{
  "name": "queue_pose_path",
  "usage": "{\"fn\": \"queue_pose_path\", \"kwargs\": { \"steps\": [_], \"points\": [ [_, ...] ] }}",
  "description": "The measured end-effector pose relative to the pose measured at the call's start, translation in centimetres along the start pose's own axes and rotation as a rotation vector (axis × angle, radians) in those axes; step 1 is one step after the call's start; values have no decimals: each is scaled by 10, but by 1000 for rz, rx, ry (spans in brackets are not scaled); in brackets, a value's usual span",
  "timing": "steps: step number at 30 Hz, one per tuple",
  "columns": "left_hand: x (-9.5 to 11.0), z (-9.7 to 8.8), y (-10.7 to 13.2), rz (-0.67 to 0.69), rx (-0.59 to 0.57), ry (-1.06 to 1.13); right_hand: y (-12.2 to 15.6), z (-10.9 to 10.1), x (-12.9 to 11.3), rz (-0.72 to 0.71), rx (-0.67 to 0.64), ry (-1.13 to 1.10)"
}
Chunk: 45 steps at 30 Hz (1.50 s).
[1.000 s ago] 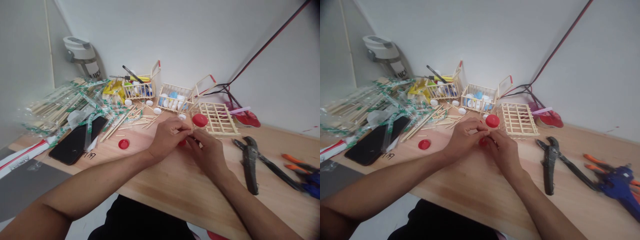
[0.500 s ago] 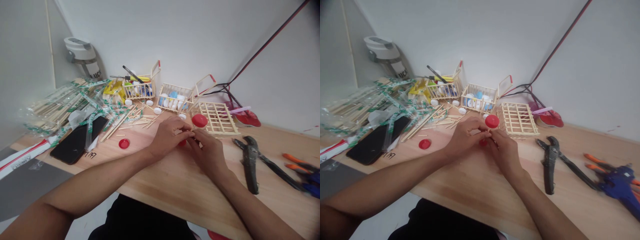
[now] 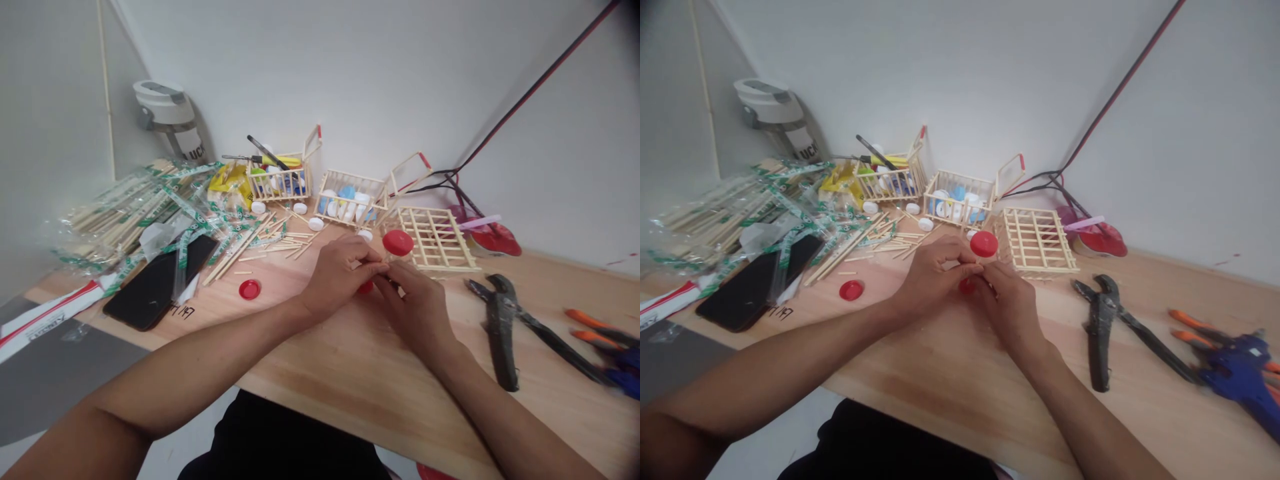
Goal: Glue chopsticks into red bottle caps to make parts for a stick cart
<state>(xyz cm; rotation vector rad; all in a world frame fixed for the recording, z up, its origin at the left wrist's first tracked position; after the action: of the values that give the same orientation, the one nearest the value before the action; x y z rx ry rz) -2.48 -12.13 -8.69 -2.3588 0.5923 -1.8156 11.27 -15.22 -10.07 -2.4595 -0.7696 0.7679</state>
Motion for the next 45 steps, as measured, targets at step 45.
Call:
{"fn": "queue_pose_path", "kwargs": {
  "steps": [45],
  "points": [
    [0, -1, 2, -33, 12, -9, 0, 2, 1, 17, 18, -27]
  ]
}}
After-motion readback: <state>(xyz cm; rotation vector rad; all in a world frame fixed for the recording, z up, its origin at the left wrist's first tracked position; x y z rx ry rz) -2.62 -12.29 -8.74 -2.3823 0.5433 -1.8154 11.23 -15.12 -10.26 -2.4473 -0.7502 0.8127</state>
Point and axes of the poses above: each hand's wrist, its own y-axis away from the middle knuckle, its own z-axis out of the palm, x = y × z, the point moved 4 cm from there along -y, towards the middle knuckle, and after that the axes turned 10 degrees about -z, right-handed, at the moved point
